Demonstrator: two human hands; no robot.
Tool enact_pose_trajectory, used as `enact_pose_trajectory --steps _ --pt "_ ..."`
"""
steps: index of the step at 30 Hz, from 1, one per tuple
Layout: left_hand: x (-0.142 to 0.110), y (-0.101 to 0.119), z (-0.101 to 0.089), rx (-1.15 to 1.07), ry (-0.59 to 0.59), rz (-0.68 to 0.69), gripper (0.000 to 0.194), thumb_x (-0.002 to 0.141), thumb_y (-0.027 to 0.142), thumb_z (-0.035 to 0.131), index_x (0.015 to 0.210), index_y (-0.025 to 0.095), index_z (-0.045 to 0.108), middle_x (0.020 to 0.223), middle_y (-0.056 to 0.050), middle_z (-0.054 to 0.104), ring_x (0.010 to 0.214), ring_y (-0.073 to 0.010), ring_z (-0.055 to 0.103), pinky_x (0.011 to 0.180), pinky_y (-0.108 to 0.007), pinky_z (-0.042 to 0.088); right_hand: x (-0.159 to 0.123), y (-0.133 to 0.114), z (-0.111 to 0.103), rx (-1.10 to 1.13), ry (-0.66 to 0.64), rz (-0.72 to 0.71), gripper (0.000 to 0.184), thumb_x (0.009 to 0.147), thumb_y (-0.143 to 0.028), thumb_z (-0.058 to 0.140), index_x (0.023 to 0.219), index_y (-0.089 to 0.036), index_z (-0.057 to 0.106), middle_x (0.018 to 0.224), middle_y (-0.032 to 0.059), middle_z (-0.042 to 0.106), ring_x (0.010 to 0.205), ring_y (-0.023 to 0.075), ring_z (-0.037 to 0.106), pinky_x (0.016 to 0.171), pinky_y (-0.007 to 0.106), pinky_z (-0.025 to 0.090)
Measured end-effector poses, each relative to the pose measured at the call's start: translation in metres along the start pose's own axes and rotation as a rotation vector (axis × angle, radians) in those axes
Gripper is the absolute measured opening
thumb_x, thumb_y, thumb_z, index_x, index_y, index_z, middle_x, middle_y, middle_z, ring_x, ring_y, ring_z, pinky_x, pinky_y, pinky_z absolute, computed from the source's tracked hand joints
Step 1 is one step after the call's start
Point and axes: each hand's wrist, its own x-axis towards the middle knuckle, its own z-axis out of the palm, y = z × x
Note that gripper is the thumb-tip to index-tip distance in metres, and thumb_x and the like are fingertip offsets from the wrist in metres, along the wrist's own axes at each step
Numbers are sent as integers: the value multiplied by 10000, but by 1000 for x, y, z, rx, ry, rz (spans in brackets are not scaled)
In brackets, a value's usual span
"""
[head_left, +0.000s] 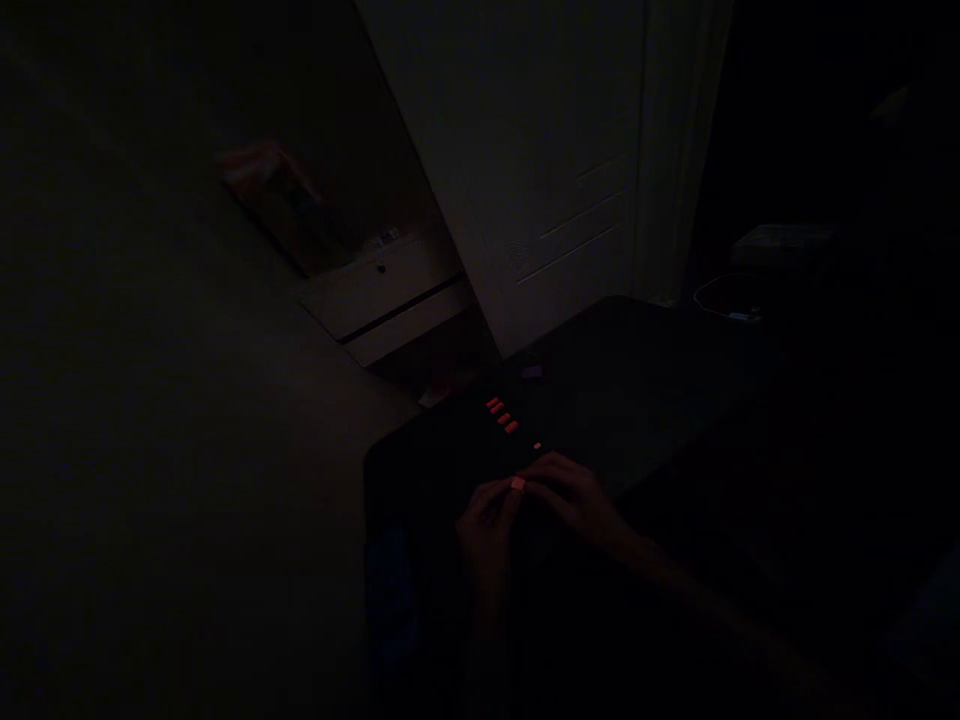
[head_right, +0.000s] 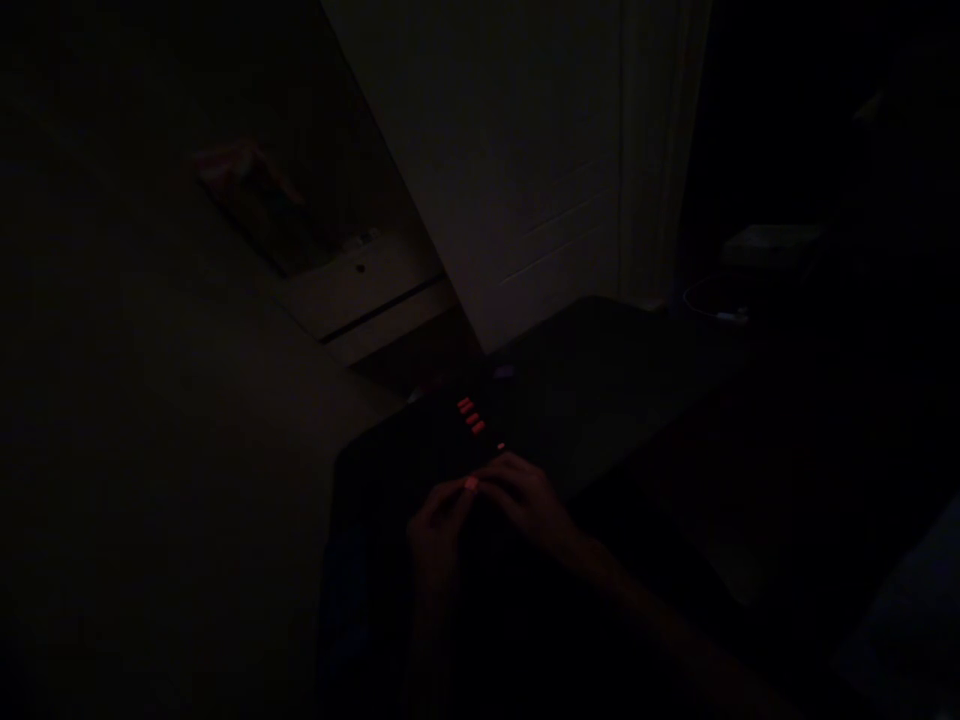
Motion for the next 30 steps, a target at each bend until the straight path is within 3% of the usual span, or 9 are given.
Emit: enact_pose_trajectory --steps 12,21,30 --pt "0 -3 -1 12 -31 6 215 780 393 832 833 185 825 941 -79 758 918 -239 721 850 -353 586 -2 5 0 30 -13 -10 234 1006 -394 628 1041 -251 810 962 60 743 890 206 720 835 334 588" --pt "0 0 0 -10 -8 -10 218 780 374 832 883 183 814 963 -80 780 943 -243 726 891 -366 570 -1 1 3 25 40 77 159 977 -332 679 1064 -248 783 1038 60 779 962 226 736 892 361 569" --pt "1 -4 -1 -31 -24 -11 197 782 352 831 875 180 813 948 -75 775 939 -237 722 889 -358 568 0 -1 2 71 21 116 145 959 -352 701 969 -225 771 966 46 775 913 216 728 863 336 547"
